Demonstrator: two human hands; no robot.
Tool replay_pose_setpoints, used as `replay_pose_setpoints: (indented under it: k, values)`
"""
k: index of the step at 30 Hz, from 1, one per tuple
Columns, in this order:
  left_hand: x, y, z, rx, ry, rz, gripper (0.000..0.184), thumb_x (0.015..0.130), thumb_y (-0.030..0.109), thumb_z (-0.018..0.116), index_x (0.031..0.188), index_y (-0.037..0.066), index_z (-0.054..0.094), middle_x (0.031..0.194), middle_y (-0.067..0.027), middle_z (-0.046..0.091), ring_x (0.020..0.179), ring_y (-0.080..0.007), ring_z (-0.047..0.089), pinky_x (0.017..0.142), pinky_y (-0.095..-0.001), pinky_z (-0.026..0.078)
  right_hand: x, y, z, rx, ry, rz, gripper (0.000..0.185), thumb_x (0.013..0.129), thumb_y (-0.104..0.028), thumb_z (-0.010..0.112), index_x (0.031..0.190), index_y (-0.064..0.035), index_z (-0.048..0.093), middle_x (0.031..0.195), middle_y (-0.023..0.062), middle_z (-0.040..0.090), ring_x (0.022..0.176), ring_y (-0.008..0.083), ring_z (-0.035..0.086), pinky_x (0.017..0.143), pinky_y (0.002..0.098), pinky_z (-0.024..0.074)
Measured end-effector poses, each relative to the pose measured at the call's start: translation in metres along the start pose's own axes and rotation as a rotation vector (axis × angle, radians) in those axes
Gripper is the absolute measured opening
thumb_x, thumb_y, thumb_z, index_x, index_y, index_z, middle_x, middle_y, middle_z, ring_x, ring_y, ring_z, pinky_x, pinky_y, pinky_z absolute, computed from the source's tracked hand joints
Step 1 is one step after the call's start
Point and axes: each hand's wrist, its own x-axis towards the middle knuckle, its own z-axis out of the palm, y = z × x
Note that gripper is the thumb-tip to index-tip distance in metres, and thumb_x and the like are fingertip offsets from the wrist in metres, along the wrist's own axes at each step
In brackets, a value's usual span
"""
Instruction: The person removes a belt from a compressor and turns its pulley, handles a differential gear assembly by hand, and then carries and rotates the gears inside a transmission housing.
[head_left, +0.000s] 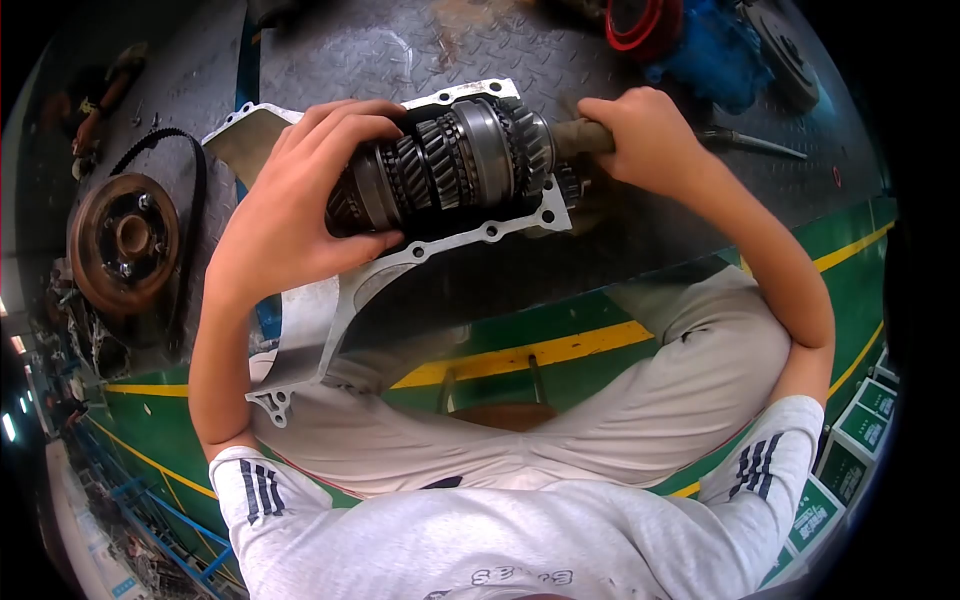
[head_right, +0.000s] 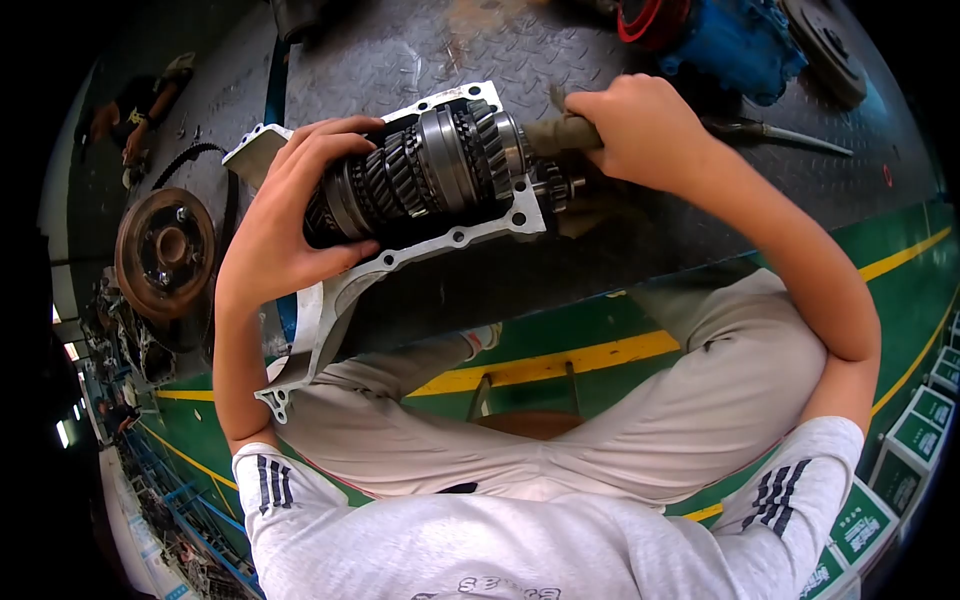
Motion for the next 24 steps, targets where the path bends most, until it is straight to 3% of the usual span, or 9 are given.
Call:
replay_pose_setpoints:
  k: [1,3,5,8,11,13,17,22,24]
  values:
    - [0.0,0.0,0.0,-0.002,0.003,0.002,0.073,0.061,0.016,0.083,0.129,0.006,0.058,0.142,-0.0137,0.06,0.134,-0.0362,0.053,0.117,-0.0471,0.036,-0.004,0.002,0.01,0.001,-0.001,-0.001,0.021,0.072,-0.01,0.079,0.086,-0.003,0.064,0.069,0.0122,0.065,0.073,0.0349,0.069,0.063,0.0447,0.0543]
    - [0.0,0.0,0.0,-0.004,0.004,0.002,0.073,0.061,0.016,0.083,0.129,0.006,0.058,0.142,-0.0137,0.06,0.134,-0.0362,0.053,0.117,-0.0472,0.036,-0.008,0.003,0.022,-0.112,0.391,-0.139,0.028,0.069,-0.006,0.077,0.088,-0.0062,0.057,0.068,0.0095,0.062,0.066,0.0308,0.067,0.055,0.0408,0.0513]
    - [0.0,0.0,0.0,0.003,0.005,0.001,0.074,0.06,0.015,0.083,0.129,0.006,0.058,0.143,-0.0138,0.06,0.134,-0.0362,0.053,0.117,-0.0473,0.036,-0.006,0.004,0.024,-0.127,0.447,-0.185,0.033,0.066,-0.005,0.077,0.088,-0.0083,0.052,0.068,0.0084,0.061,0.063,0.0284,0.066,0.05,0.0368,0.0486]
    - [0.0,0.0,-0.001,0.003,-0.003,-0.005,0.07,0.064,0.019,0.081,0.129,0.005,0.058,0.143,-0.014,0.06,0.134,-0.037,0.053,0.116,-0.0471,0.036,-0.008,0.003,0.019,-0.108,0.36,-0.122,0.031,0.068,-0.006,0.078,0.092,-0.0074,0.057,0.069,0.0093,0.063,0.067,0.0298,0.068,0.055,0.04,0.0516]
    - [0.0,-0.004,-0.005,-0.041,-0.027,0.025,0.064,0.074,0.031,0.077,0.129,0.003,0.059,0.143,-0.0157,0.059,0.133,-0.0379,0.053,0.115,-0.0468,0.036,0.0,0.001,-0.004,-0.047,0.052,-0.02,0.024,0.071,-0.006,0.077,0.092,-0.0055,0.066,0.072,0.0131,0.067,0.073,0.0341,0.07,0.062,0.0433,0.0548]
    - [0.001,-0.006,-0.005,-0.051,-0.03,0.026,0.063,0.078,0.036,0.073,0.129,0.002,0.059,0.144,-0.0169,0.058,0.133,-0.0385,0.053,0.115,-0.0468,0.036,0.011,0.005,-0.018,0.33,-0.287,0.046,0.016,0.074,-0.007,0.075,0.09,-0.0044,0.073,0.077,0.0185,0.071,0.075,0.0386,0.07,0.068,0.0448,0.0567]
    - [0.003,-0.003,-0.005,-0.047,-0.045,0.006,0.066,0.084,0.045,0.067,0.131,0.0,0.059,0.144,-0.0193,0.057,0.132,-0.0393,0.053,0.114,-0.0475,0.037,0.03,0.008,-0.039,0.429,-0.607,0.141,0.021,0.068,-0.008,0.076,0.085,0.0035,0.072,0.073,0.0188,0.068,0.068,0.0305,0.067,0.064,0.0377,0.053]
    - [0.004,0.001,-0.005,-0.095,-0.047,-0.041,0.066,0.074,0.033,0.074,0.131,0.002,0.059,0.143,-0.0166,0.058,0.135,-0.0397,0.051,0.115,-0.0477,0.037,0.023,0.009,-0.032,0.458,-0.537,0.128,0.023,0.069,-0.008,0.077,0.088,0.0043,0.073,0.074,0.0169,0.07,0.067,0.0309,0.067,0.064,0.0386,0.0532]
    - [0.004,0.003,-0.005,-0.088,-0.053,-0.044,0.067,0.073,0.033,0.074,0.131,0.002,0.059,0.143,-0.0164,0.058,0.135,-0.0395,0.051,0.115,-0.0477,0.037,0.018,0.006,-0.032,0.414,-0.492,0.129,0.027,0.073,-0.008,0.077,0.099,0.002,0.074,0.088,0.0181,0.073,0.082,0.0324,0.07,0.074,0.0384,0.0556]
